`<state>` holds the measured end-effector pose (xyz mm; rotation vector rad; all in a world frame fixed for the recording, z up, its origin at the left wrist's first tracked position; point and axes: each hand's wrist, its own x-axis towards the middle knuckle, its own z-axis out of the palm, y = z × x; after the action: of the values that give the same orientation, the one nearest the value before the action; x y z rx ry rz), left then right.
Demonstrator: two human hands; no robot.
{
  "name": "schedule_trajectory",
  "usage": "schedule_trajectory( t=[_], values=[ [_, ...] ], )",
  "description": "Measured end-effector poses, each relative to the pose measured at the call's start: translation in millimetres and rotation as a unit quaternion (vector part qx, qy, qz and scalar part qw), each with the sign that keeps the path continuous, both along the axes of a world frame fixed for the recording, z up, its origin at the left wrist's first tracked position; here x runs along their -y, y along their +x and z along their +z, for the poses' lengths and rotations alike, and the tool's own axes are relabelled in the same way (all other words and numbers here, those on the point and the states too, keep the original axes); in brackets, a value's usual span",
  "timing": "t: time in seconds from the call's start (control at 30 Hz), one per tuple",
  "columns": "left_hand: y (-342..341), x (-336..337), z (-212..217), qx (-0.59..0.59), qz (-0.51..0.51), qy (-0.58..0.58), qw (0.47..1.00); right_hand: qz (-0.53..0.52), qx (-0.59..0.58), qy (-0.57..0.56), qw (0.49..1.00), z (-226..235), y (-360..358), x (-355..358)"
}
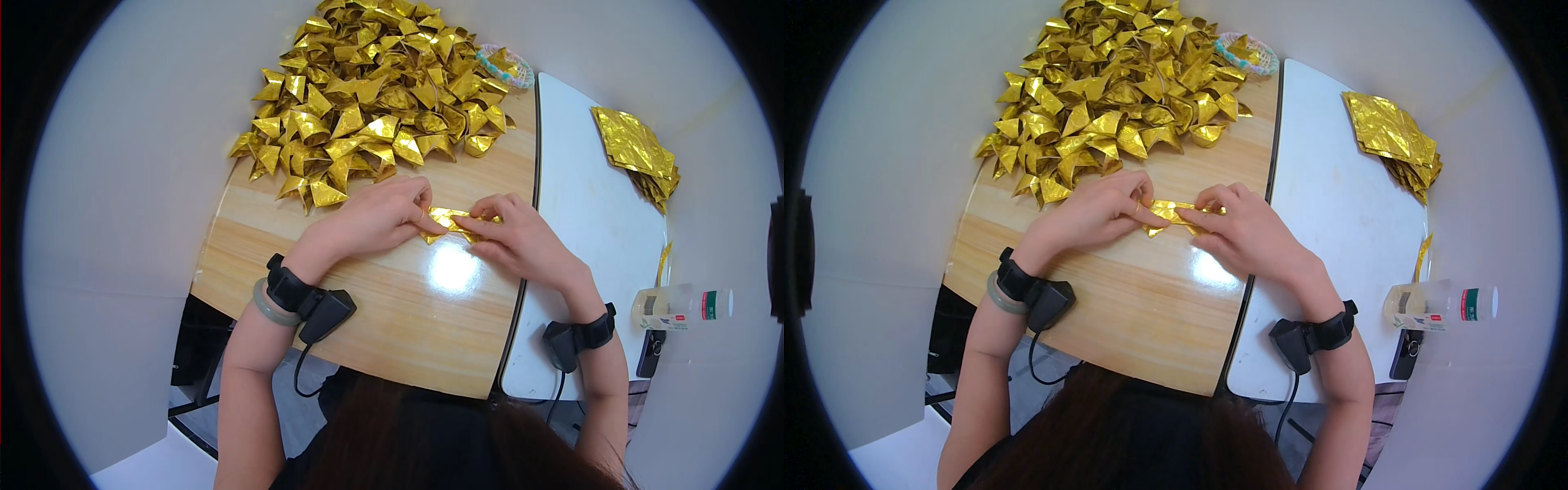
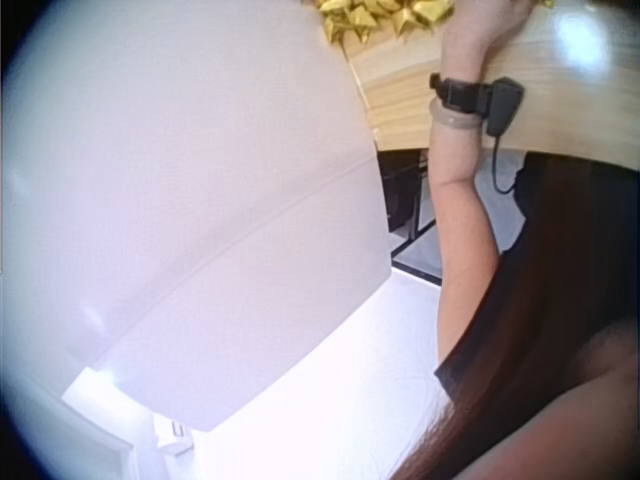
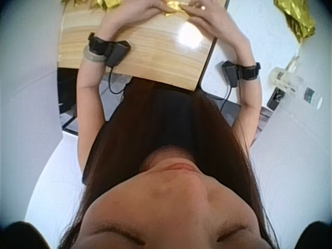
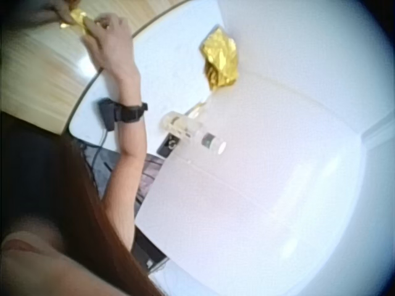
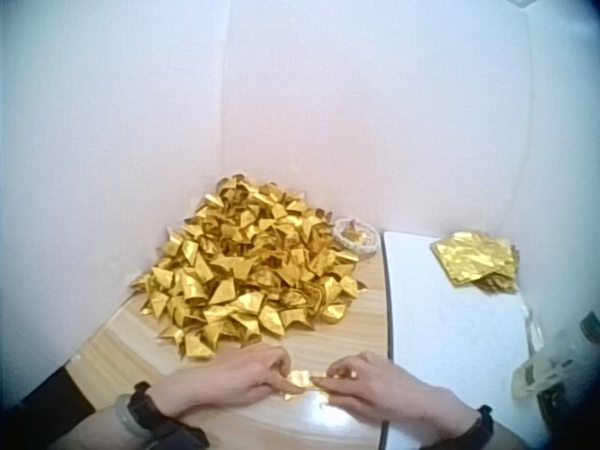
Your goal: Folding pieces of gold foil paper into decorative ingots or shapes.
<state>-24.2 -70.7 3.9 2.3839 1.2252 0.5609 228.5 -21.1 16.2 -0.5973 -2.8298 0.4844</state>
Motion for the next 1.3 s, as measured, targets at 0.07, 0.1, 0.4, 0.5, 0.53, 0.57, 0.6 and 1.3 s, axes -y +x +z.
schedule_trajectory(
  t=[0.07,0.1,0.4,0.5,0.53,0.57,0.6,1.3],
  values=[
    [2.9,-1.6,0.8,-0.001,0.004,-0.009,1.000,-0.041,-0.045,-0.002,0.998,-4.3,7.2,-10.2],
    [3.9,-2.4,0.9,-0.002,0.006,-0.019,1.000,-0.039,-0.045,0.000,0.998,-2.4,12.7,-12.0],
    [7.2,-6.8,-7.2,-0.020,-0.024,0.026,0.999,-0.248,-0.078,-0.285,0.923,6.8,11.7,-12.9],
    [8.8,-6.3,-7.9,-0.033,-0.015,0.026,0.999,-0.226,-0.232,-0.387,0.863,0.5,1.2,-6.1],
    [9.5,-5.4,-6.4,-0.032,-0.015,0.026,0.999,-0.225,-0.232,-0.387,0.864,-2.5,-2.4,-3.1],
    [10.3,-3.6,-3.5,-0.026,-0.010,0.020,0.999,-0.211,-0.211,-0.343,0.891,-5.8,-6.2,0.6],
    [11.0,-2.8,-2.1,-0.021,-0.006,0.014,1.000,-0.195,-0.189,-0.298,0.915,-7.6,-9.5,4.4],
    [10.2,-11.3,-11.2,0.025,0.104,0.037,0.994,-0.092,-0.127,0.001,0.988,-9.0,-15.7,12.0]
  ],
)
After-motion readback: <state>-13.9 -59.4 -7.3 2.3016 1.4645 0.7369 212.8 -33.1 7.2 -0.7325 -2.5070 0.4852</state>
